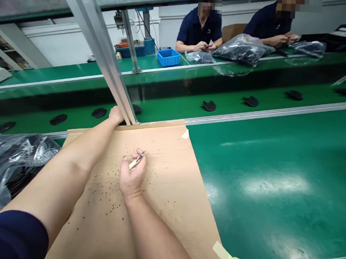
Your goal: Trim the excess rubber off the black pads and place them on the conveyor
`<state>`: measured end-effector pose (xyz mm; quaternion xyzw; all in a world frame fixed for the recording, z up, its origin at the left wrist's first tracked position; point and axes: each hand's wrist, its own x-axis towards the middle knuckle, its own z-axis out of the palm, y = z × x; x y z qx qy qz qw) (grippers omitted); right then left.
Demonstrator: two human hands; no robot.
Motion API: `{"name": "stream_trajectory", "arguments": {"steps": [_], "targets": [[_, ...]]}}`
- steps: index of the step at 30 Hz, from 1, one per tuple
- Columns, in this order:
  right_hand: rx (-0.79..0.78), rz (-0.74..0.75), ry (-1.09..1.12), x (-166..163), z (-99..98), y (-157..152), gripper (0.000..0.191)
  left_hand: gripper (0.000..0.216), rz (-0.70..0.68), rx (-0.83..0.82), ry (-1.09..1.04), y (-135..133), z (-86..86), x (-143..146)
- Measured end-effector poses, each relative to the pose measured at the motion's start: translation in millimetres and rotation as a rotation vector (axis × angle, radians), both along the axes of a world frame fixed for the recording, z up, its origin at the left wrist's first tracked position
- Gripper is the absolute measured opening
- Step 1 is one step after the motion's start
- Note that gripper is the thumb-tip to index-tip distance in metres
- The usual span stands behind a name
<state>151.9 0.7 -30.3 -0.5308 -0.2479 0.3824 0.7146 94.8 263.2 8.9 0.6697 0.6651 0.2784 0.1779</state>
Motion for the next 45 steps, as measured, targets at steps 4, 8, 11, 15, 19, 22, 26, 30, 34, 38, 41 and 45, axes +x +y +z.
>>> {"name": "stream_trajectory", "arguments": {"steps": [4,8,11,15,19,22,26,30,34,38,41,45], "targets": [[0.040,0.030,0.002,5.4,-3.6,6.4,0.041,0.018,0.144,0.160,0.045,-47.5,22.5,-37.3],[0.071,0.131,0.023,8.6,0.4,9.9,0.038,0.021,0.026,0.255,-0.055,-135.7,37.6,-64.3],[0.117,0.257,0.118,5.1,8.7,6.8,0.040,0.024,-0.014,0.299,-0.214,-210.2,26.9,-66.8],[0.179,0.358,0.272,0.3,20.8,-3.3,0.036,0.019,-0.197,0.434,-0.262,-278.1,-4.1,-54.9],[0.117,0.360,0.236,5.7,26.8,-8.3,0.036,0.019,-0.266,0.248,-0.543,-293.1,-22.1,-51.6],[0.101,0.368,0.092,13.7,26.0,-5.2,0.034,0.037,-0.297,-0.066,-0.972,-284.0,-25.5,-60.4],[0.047,0.485,-0.006,25.0,23.8,0.1,0.030,0.044,-0.223,-0.228,-1.076,-270.4,-26.7,-73.9],[0.049,0.680,-0.086,34.2,26.1,-1.6,0.027,0.051,-0.130,-0.190,-1.086,-267.0,-23.0,-81.2],[0.028,0.799,-0.207,32.5,24.9,-5.4,0.029,0.058,-0.388,-0.478,-1.113,-273.7,-17.5,-82.3],[0.090,0.651,-0.234,26.4,19.3,-4.5,0.046,0.048,-0.261,-0.502,-1.216,-275.2,-15.2,-80.5],[0.127,0.510,-0.467,24.7,18.8,-5.2,0.053,0.041,-0.062,-0.438,-1.417,-269.1,-12.6,-83.9],[0.143,0.461,-1.002,20.7,22.3,-12.0,0.049,0.028,0.042,-0.424,-1.619,-262.9,-6.1,-90.2]]}}
